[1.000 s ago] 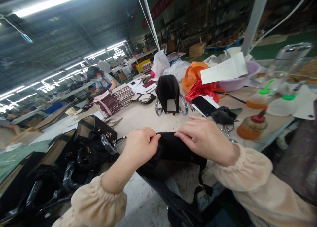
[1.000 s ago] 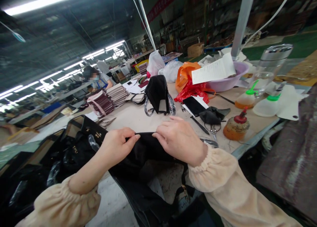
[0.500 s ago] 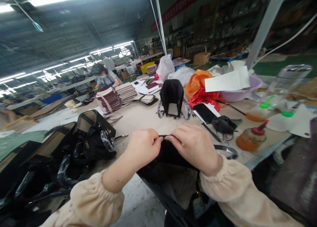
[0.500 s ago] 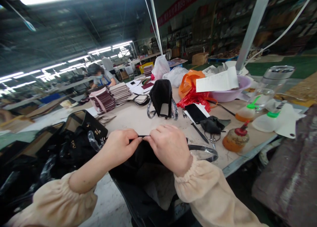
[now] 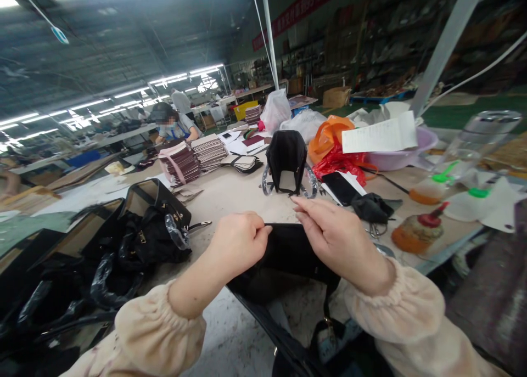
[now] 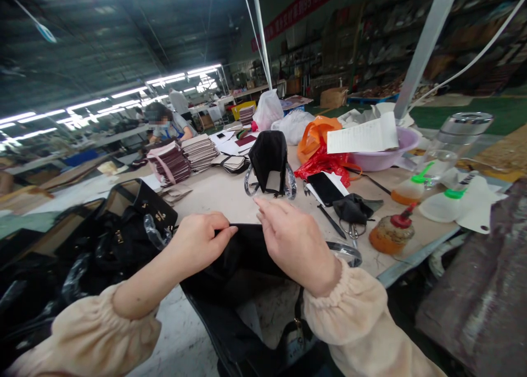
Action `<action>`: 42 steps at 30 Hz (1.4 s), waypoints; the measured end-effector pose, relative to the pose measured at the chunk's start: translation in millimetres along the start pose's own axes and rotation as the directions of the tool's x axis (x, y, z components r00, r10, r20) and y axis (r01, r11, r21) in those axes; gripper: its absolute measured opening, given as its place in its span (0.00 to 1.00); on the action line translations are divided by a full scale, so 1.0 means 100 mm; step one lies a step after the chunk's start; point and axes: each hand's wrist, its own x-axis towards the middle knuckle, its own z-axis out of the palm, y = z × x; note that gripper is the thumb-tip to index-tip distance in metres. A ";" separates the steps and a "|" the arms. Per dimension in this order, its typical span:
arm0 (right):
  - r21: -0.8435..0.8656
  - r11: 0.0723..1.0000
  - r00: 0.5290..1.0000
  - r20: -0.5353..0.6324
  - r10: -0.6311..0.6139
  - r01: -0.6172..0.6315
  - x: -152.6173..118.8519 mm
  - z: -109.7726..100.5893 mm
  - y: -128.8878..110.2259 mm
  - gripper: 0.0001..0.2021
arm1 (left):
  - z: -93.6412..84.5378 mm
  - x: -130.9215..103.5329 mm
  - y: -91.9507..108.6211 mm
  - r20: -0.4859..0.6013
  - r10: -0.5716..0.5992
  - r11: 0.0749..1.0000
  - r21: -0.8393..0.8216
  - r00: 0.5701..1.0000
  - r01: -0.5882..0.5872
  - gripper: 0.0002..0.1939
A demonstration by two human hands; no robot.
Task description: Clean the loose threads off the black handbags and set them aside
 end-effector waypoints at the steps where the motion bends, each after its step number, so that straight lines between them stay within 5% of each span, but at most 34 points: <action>1: -0.030 1.000 1.000 0.008 -0.007 0.007 0.00 0.00 -0.01 0.15 | 0.00 0.00 0.00 -0.003 0.001 1.000 0.001 1.000 -0.001 0.17; 7: -0.220 0.974 0.987 0.157 -0.017 0.052 -0.01 0.03 -0.12 0.11 | 0.03 -0.01 -0.01 -0.017 0.016 1.000 0.009 1.000 -0.015 0.17; 26: -0.236 0.971 0.990 0.141 -0.014 0.047 0.04 0.12 -0.09 0.11 | -0.16 -0.20 -0.14 0.075 0.096 0.989 -0.122 0.993 -0.087 0.13; 42: -0.298 0.945 0.976 0.203 -0.073 0.133 -0.05 -0.22 0.08 0.10 | -0.07 0.03 -0.02 0.009 0.182 0.982 -0.048 0.983 -0.181 0.17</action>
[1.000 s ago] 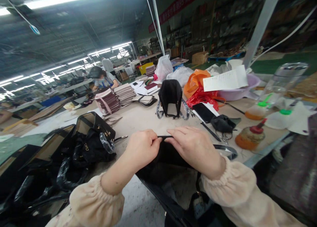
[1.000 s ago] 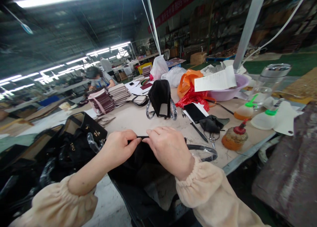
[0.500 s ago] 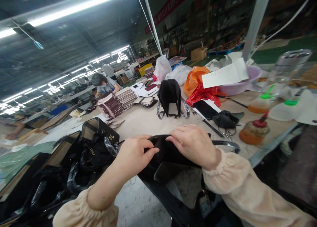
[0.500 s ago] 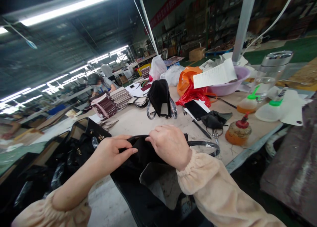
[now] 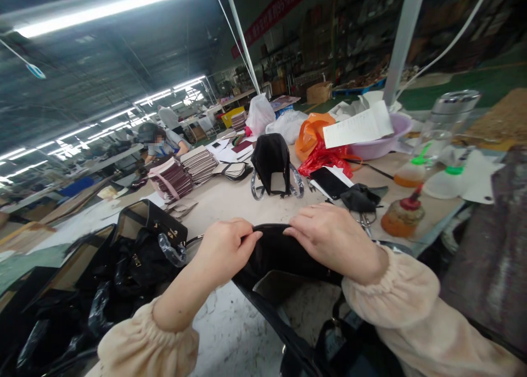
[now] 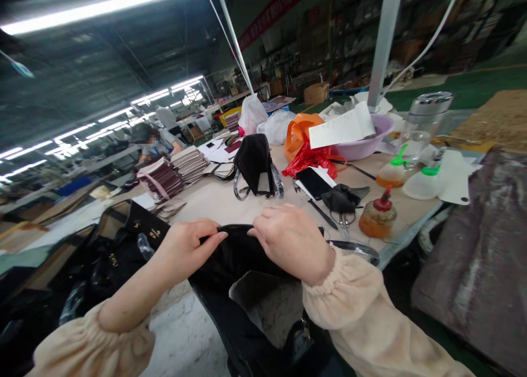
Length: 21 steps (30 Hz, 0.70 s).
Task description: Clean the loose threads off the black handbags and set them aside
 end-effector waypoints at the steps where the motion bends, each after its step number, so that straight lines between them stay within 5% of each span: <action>1: 0.000 1.000 1.000 0.005 0.005 -0.005 0.01 0.01 0.00 0.10 | 0.01 0.02 -0.01 0.001 -0.006 1.000 0.004 1.000 0.006 0.17; 21: -0.009 0.999 0.999 0.017 0.048 -0.048 0.05 0.04 0.03 0.11 | 0.09 0.05 -0.07 -0.045 0.021 1.000 -0.020 0.999 -0.022 0.18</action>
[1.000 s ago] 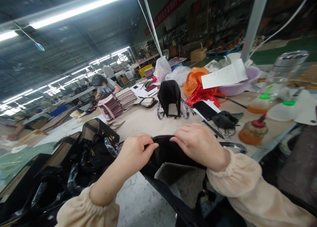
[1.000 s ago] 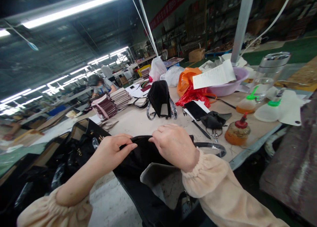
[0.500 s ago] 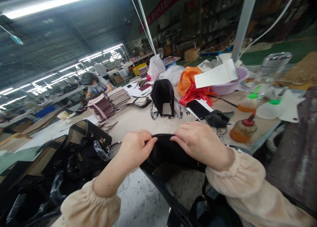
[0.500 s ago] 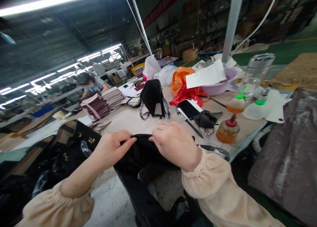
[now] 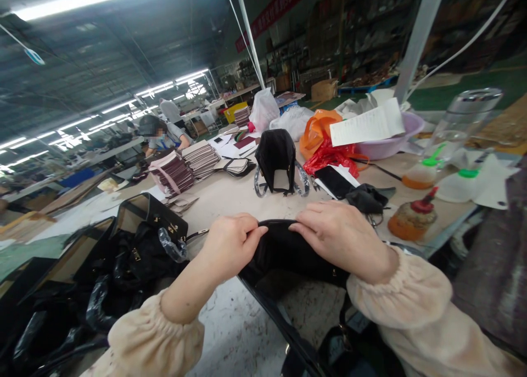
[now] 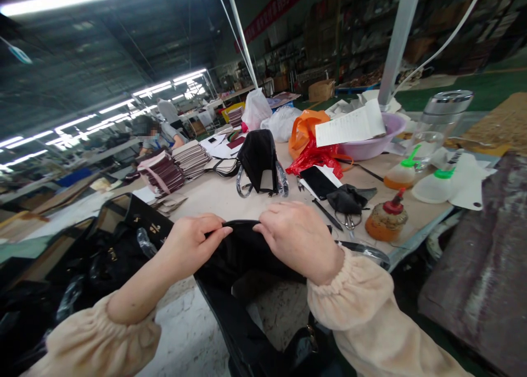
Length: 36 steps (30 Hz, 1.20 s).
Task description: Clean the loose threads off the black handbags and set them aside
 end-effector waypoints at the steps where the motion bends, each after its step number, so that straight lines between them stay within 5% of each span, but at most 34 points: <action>1: -0.005 1.000 1.000 0.001 0.002 -0.002 0.00 0.00 0.00 0.11 | 0.00 0.00 0.00 0.000 0.008 1.000 -0.005 1.000 -0.008 0.18; 21: -0.017 1.000 1.000 0.017 0.008 -0.008 0.00 0.00 -0.03 0.12 | 0.04 0.03 0.02 -0.029 -0.081 0.991 0.102 0.996 0.083 0.20; 28: -0.020 0.999 0.998 0.031 0.049 -0.049 0.01 -0.02 -0.08 0.19 | 0.06 0.03 0.03 -0.045 -0.105 0.987 0.120 0.993 0.110 0.20; 36: -0.034 0.996 0.997 -0.003 0.083 -0.083 0.09 0.08 -0.31 0.11 | 0.06 0.01 0.05 -0.058 -0.118 0.983 0.136 0.991 0.125 0.20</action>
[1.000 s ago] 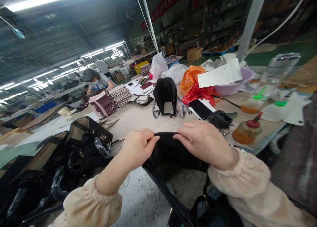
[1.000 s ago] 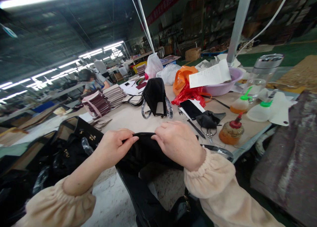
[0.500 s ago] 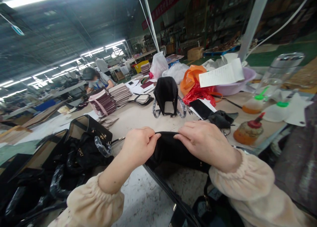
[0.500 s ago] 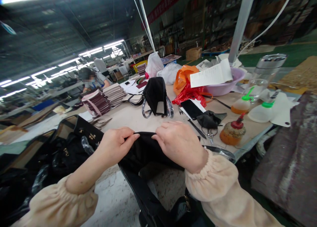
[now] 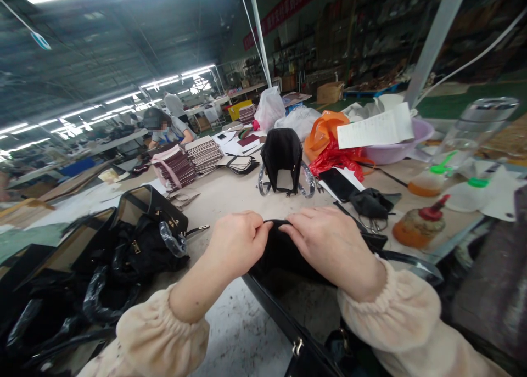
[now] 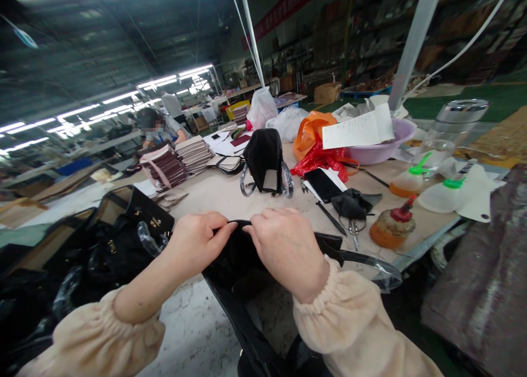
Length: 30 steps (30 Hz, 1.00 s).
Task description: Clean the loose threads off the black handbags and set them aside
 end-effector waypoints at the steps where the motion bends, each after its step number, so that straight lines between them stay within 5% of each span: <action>1: 0.001 1.000 1.000 -0.011 0.003 -0.003 0.01 0.02 -0.02 0.11 | 0.00 0.00 0.00 -0.001 -0.002 1.000 -0.005 1.000 0.002 0.20; 12: 0.005 1.000 0.998 -0.058 -0.022 0.023 0.05 0.07 -0.06 0.11 | 0.01 0.01 -0.02 -0.007 -0.013 0.998 -0.062 1.000 0.013 0.19; 22: 0.029 0.999 0.996 -0.085 -0.038 0.040 0.05 0.07 -0.03 0.10 | -0.14 -0.23 -0.13 0.171 -0.008 0.937 -0.342 0.985 0.067 0.15; 30: 0.032 0.998 0.998 -0.054 -0.046 0.047 -0.03 -0.04 -0.09 0.09 | -0.18 -0.29 -0.14 0.205 -0.036 0.958 -0.272 0.978 0.092 0.09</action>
